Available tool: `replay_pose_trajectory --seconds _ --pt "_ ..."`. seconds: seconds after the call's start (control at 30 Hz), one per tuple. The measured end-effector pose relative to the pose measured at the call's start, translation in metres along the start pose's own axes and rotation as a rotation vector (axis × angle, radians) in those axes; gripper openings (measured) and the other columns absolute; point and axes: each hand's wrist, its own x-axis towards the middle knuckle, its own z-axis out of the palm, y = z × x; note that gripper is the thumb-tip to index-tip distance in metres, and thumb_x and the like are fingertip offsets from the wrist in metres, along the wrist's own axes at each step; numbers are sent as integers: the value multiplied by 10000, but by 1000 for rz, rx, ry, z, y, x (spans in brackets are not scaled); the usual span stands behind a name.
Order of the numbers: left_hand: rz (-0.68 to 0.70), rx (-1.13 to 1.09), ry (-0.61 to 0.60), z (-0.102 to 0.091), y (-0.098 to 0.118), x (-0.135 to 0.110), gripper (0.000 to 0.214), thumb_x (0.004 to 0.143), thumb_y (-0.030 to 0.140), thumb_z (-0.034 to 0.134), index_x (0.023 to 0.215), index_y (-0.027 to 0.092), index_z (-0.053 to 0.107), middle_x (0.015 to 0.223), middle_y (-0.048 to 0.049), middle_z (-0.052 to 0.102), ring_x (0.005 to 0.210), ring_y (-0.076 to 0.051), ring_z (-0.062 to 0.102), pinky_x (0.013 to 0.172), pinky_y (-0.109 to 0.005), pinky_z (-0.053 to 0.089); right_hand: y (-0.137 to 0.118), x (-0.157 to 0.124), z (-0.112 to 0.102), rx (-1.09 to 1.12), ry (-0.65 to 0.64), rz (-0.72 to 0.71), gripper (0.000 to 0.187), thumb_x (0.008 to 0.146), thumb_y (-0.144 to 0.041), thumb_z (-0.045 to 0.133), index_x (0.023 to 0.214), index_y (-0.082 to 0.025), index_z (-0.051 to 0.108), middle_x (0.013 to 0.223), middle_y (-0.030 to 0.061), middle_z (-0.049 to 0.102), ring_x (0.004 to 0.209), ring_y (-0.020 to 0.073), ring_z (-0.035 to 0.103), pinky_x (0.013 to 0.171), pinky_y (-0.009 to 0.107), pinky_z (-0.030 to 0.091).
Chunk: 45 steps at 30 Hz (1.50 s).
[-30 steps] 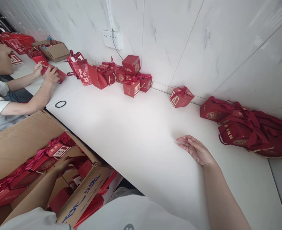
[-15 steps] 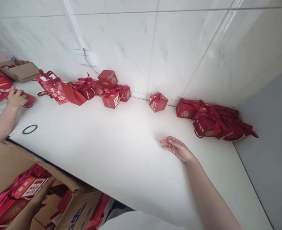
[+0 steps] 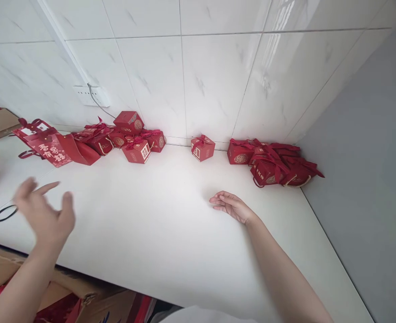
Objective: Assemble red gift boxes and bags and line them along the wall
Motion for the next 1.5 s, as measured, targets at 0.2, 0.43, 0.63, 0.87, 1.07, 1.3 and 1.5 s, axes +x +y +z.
replay_pose_trajectory --seconds 0.2,0.43,0.63,0.87,1.07,1.3,1.5 --pt "163 -27 -207 103 40 68 719 764 589 629 1310 157 450 1535 -163 242 1432 -284 265 1158 -434 281 -2 4 1 9 -6 -5 204 849 -381 708 973 -221 681 1099 73 707 1082 214 643 986 403 484" --pt "-113 11 -190 188 79 139 866 670 572 740 1311 90 412 1486 -279 272 1393 -433 252 1100 -574 292 -4 8 1 31 -35 -9 222 851 -394 703 981 -216 678 1098 80 709 1065 205 651 971 392 488" --pt "-183 -19 -70 220 88 115 769 782 498 636 1389 140 329 1472 -234 255 1303 -394 351 1047 -535 360 -4 12 0 37 -49 -3 206 878 -386 673 989 -212 677 1096 88 704 1065 208 647 963 398 489" --pt "247 -179 -86 232 123 34 710 746 432 703 1346 181 419 1399 -170 344 1320 -339 383 1133 -443 319 -7 13 -1 40 -75 11 203 892 -378 657 1006 -211 670 1127 98 690 1079 207 638 970 397 492" --pt "566 -433 -314 226 168 -41 707 751 367 709 1374 211 412 1415 -161 352 1341 -320 409 1089 -427 416 -7 12 -1 53 -71 -17 208 897 -354 652 1028 -192 663 1120 104 693 1066 199 645 962 384 498" --pt "364 -310 -239 227 157 -19 871 738 418 722 1474 180 322 1512 -191 266 1424 -370 292 1160 -495 305 -5 13 3 -49 -38 -74 319 861 -462 654 1009 -180 633 1108 116 695 1044 208 661 936 399 515" --pt "83 -125 -161 239 141 -3 1091 797 538 636 1552 134 -40 1583 -282 -126 1476 -447 -51 1111 -705 123 -20 23 -11 -504 491 -407 405 851 -551 552 1043 -196 577 1172 144 643 1104 265 617 930 454 499"
